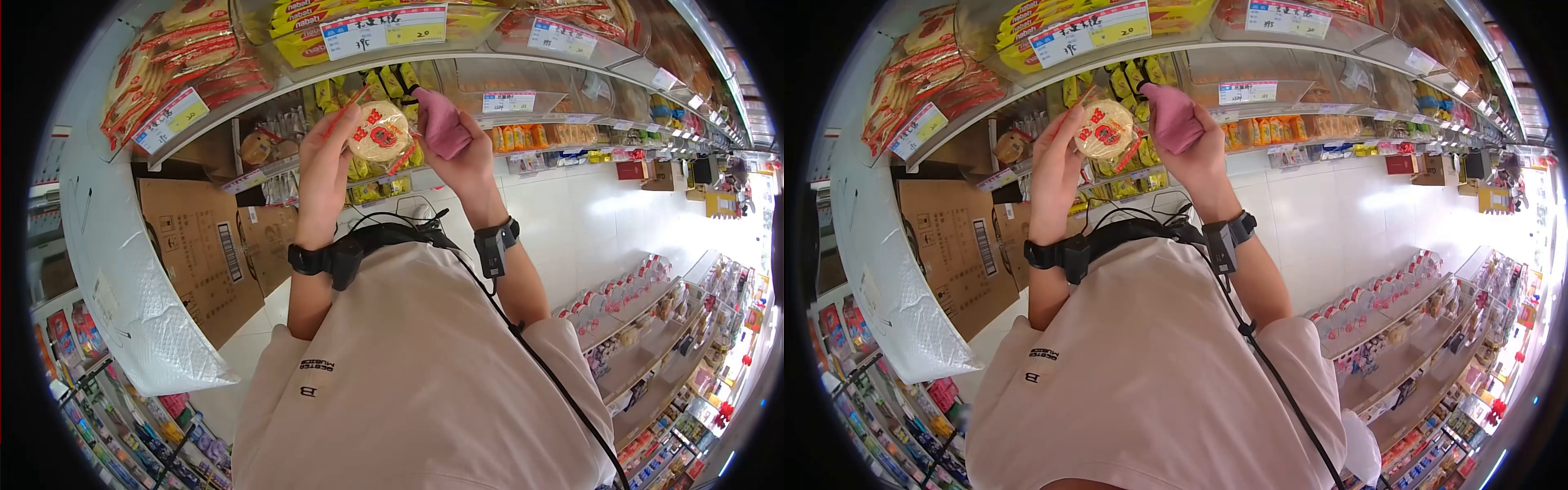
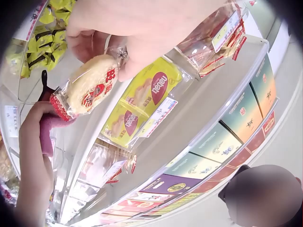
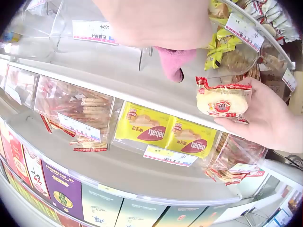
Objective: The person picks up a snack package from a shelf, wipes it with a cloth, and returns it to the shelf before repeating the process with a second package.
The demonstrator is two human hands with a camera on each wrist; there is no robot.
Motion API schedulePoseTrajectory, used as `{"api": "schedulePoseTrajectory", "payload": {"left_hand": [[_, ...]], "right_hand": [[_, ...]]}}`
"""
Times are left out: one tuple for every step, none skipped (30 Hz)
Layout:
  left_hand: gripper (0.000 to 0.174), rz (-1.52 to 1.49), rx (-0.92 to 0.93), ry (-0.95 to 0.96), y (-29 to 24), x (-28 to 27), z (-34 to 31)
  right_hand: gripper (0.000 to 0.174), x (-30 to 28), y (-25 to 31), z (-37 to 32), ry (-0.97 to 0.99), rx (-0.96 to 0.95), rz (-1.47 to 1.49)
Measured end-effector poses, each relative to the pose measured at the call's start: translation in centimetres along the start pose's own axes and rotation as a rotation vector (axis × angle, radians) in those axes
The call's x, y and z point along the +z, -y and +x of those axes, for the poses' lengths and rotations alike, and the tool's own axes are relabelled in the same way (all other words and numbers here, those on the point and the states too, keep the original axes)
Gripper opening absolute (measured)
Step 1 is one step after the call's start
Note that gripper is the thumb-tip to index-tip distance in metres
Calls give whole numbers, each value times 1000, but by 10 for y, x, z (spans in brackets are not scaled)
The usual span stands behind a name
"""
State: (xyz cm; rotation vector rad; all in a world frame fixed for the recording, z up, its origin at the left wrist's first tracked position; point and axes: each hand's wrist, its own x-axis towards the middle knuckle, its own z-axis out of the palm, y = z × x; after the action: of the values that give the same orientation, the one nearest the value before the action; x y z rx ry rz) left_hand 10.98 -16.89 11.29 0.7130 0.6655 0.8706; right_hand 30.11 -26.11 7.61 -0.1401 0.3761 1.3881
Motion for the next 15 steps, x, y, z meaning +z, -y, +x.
{"api": "schedulePoseTrajectory", "payload": {"left_hand": [[22, -10, -17, 3, 4, -2, 2], [22, -21, -32, 4, 6, -3, 4], [23, -146, -78, 5, 7, -2, 5], [24, -267, -118, 0, 9, 0, 4], [25, -380, -149, -13, 7, 1, 2], [26, -436, -197, -69, 1, 6, 0], [25, -580, -273, 7, 6, -7, 7], [25, -727, -348, 88, 21, -30, 19], [25, -878, -425, 173, 28, -44, 23], [24, -899, -427, 70, 24, -40, 20], [24, -921, -431, -30, 22, -33, 19], [24, -944, -437, -127, 19, -29, 17], [24, -944, -427, -139, 19, -32, 18], [23, -945, -420, -148, 20, -35, 19], [23, -947, -415, -156, 20, -37, 20]], "right_hand": [[41, -1, 0, 0, -12, 2, -31], [40, -2, 0, 0, 8, -37, -130], [40, -3, 0, 1, 29, -73, -229], [39, -4, -2, 3, 52, -100, -323], [37, -5, -5, 4, 0, -147, -410], [35, -8, -5, 3, -48, -185, -493], [33, -10, -6, 4, -92, -224, -576], [31, -12, -5, 5, -94, -215, -565], [29, -15, -4, 4, -100, -207, -558], [27, -9, -7, -1, -128, -212, -541], [27, -6, -10, -2, -135, -216, -575], [27, -4, -13, -3, -142, -223, -609], [27, 0, -15, -4, -148, -234, -644], [28, 3, -18, -5, -168, -225, -658], [29, 6, -20, -5, -160, -229, -681]]}}
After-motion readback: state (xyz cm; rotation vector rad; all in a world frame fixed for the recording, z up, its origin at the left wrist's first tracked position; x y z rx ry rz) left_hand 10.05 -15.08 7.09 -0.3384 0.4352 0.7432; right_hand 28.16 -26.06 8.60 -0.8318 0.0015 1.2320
